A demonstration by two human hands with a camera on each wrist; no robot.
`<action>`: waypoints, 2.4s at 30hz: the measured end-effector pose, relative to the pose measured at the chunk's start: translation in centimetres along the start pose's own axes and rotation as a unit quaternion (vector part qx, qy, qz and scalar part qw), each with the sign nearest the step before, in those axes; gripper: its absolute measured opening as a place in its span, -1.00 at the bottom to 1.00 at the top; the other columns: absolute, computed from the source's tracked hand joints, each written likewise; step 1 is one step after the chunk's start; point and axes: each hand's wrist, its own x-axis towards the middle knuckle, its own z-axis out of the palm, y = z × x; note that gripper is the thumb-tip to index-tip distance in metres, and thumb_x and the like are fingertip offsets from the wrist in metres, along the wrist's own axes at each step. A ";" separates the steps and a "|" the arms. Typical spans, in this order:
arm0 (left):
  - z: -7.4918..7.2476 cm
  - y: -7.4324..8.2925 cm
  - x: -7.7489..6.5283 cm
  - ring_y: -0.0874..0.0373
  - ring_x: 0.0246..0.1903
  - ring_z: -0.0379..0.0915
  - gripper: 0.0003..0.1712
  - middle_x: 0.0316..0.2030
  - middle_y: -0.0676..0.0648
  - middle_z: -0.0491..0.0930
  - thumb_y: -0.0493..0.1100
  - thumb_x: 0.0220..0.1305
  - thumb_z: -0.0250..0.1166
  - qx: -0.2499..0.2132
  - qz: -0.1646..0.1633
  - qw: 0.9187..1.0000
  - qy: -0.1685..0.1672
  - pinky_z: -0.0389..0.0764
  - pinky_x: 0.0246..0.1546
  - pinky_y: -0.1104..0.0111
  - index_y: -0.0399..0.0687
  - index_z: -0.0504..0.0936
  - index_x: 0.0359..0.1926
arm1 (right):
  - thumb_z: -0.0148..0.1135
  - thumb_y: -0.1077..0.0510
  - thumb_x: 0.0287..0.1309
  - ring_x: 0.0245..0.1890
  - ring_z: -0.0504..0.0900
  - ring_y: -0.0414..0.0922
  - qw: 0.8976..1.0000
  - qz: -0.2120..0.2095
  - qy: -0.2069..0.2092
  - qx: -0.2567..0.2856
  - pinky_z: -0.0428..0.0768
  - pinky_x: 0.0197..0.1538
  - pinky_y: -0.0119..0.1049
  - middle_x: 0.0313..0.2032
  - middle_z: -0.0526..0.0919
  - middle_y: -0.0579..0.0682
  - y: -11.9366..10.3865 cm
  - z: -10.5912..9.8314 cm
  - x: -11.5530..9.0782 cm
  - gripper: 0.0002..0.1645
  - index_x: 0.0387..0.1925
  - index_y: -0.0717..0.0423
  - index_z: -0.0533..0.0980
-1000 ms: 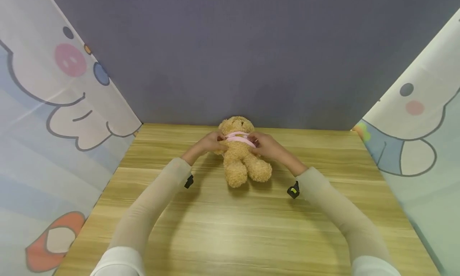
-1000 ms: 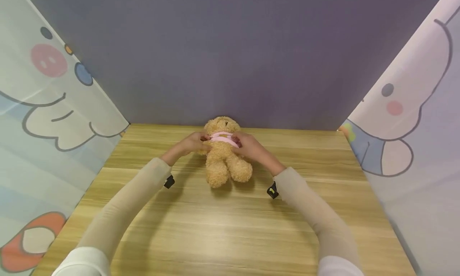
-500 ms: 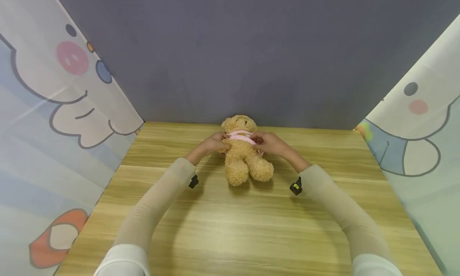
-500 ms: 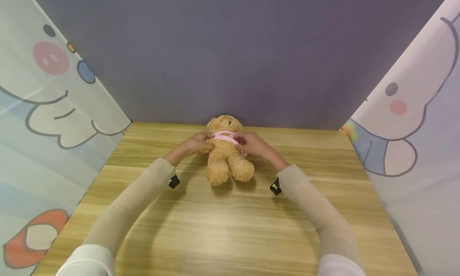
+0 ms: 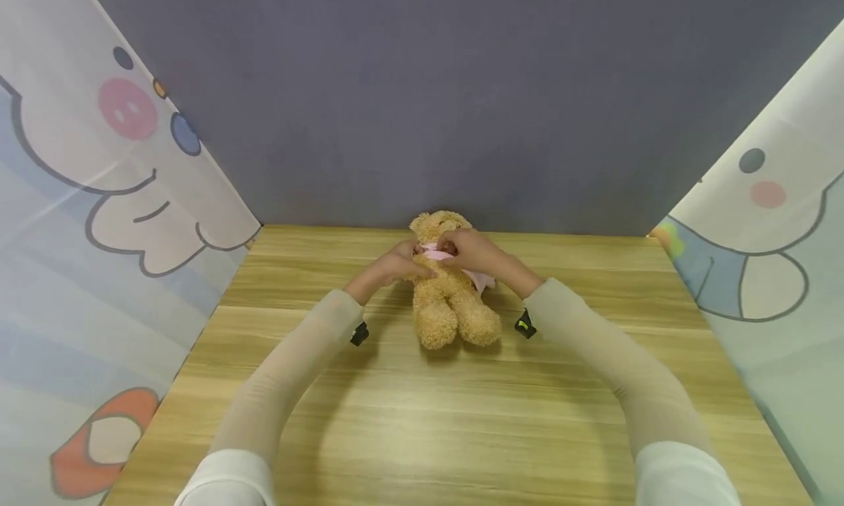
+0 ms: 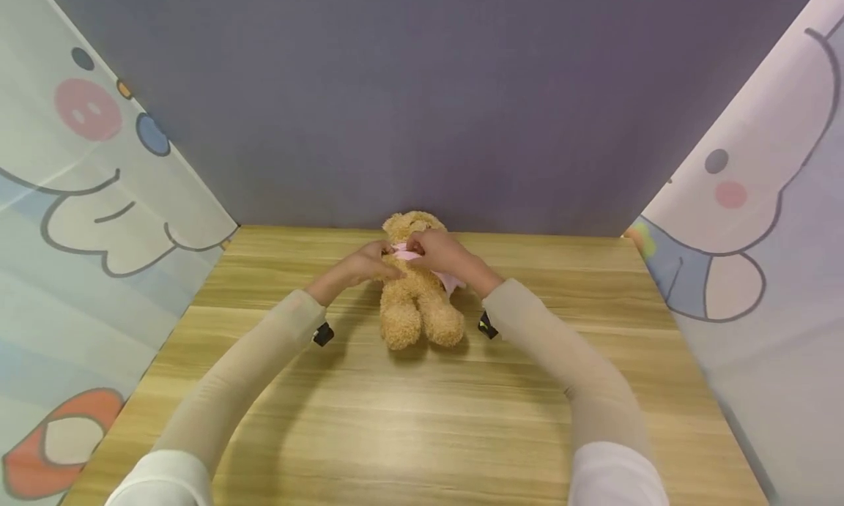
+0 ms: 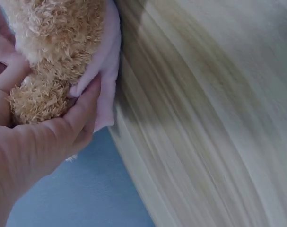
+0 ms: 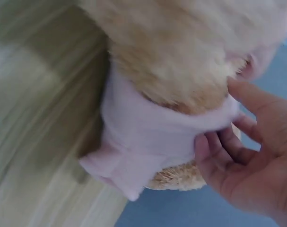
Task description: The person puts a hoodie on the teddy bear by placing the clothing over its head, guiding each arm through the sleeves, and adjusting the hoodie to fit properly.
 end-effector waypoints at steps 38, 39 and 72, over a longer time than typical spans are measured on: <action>-1.6 0.5 -2.8 0.07 -0.28 0.59 -0.83 -0.22 -0.20 0.65 -0.39 0.34 0.31 0.051 0.159 0.986 0.028 0.64 -0.29 0.29 -0.37 0.59 -0.07 | 0.39 -0.19 0.18 -0.36 0.53 -0.05 0.983 0.070 0.004 -0.169 0.59 -0.37 -0.11 -0.29 0.58 0.04 -2.7 2.6 0.1 -0.54 -0.10 0.06 0.61; -1.6 0.6 -2.9 0.07 -0.27 0.60 -0.85 -0.21 -0.19 0.67 -0.38 0.34 0.31 0.101 0.162 0.981 0.038 0.64 -0.30 0.30 -0.34 0.63 -0.09 | 0.39 -0.19 0.18 -0.36 0.53 -0.05 0.983 0.065 0.005 -0.172 0.59 -0.36 -0.10 -0.30 0.58 0.04 -2.9 2.6 0.2 -0.54 -0.11 0.07 0.61; 3.8 1.2 -7.0 -0.03 -0.15 0.47 -0.89 -0.17 -0.19 0.51 -0.42 0.33 0.29 0.180 0.190 0.954 0.146 0.56 -0.04 0.11 -0.28 0.56 -0.15 | 0.27 -0.11 0.34 -0.61 0.44 -0.12 0.985 0.104 0.036 -0.133 0.38 -0.57 -0.26 -0.61 0.48 -0.04 -3.2 3.5 -0.7 -0.60 -0.50 0.03 0.45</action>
